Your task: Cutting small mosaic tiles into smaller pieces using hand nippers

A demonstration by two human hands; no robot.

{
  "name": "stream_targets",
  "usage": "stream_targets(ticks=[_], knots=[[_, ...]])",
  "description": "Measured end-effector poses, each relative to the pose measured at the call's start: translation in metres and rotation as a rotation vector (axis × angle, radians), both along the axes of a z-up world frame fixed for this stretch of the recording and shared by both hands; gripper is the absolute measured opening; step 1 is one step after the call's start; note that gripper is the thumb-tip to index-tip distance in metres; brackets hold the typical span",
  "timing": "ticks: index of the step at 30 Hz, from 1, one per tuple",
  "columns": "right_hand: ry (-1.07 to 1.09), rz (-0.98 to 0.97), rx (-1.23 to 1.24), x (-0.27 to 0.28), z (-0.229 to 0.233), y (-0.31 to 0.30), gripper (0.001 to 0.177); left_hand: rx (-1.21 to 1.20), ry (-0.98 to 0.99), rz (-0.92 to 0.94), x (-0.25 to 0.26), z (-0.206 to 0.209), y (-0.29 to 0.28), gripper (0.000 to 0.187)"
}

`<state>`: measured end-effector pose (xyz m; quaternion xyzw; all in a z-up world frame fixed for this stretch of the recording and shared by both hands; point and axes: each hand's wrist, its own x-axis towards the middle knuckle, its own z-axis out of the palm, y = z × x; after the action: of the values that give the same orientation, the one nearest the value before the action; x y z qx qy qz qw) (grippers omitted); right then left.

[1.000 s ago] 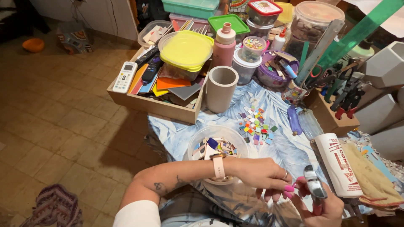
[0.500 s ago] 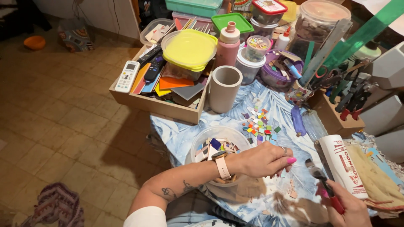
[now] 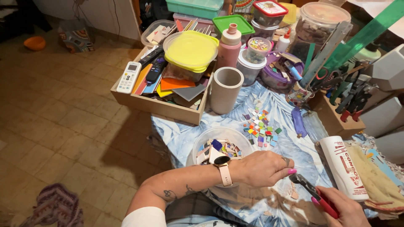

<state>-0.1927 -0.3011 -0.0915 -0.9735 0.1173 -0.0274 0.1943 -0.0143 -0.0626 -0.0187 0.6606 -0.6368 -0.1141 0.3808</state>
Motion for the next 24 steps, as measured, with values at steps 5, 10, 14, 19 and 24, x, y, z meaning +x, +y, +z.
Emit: stream_targets(ticks=[5, 10, 14, 19, 24], knots=[[0.076, -0.046, -0.005, 0.002, 0.000, 0.003, 0.052, 0.036, -0.011, 0.010, 0.000, 0.000, 0.001, 0.037], [0.058, -0.078, 0.025, 0.000, -0.013, -0.002, 0.045, 0.050, -0.001, 0.026, -0.001, -0.002, 0.001, 0.040], [0.069, -0.112, -0.003, 0.000, -0.017, -0.004, 0.045, 0.032, -0.006, 0.028, 0.000, -0.005, 0.000, 0.039], [0.059, -0.107, 0.011, 0.002, -0.004, 0.008, 0.046, 0.052, 0.009, 0.019, -0.001, -0.001, 0.001, 0.038], [-0.038, 0.004, 0.057, -0.004, -0.015, -0.007, 0.057, 0.050, 0.004, 0.082, -0.002, 0.000, 0.001, 0.047]])
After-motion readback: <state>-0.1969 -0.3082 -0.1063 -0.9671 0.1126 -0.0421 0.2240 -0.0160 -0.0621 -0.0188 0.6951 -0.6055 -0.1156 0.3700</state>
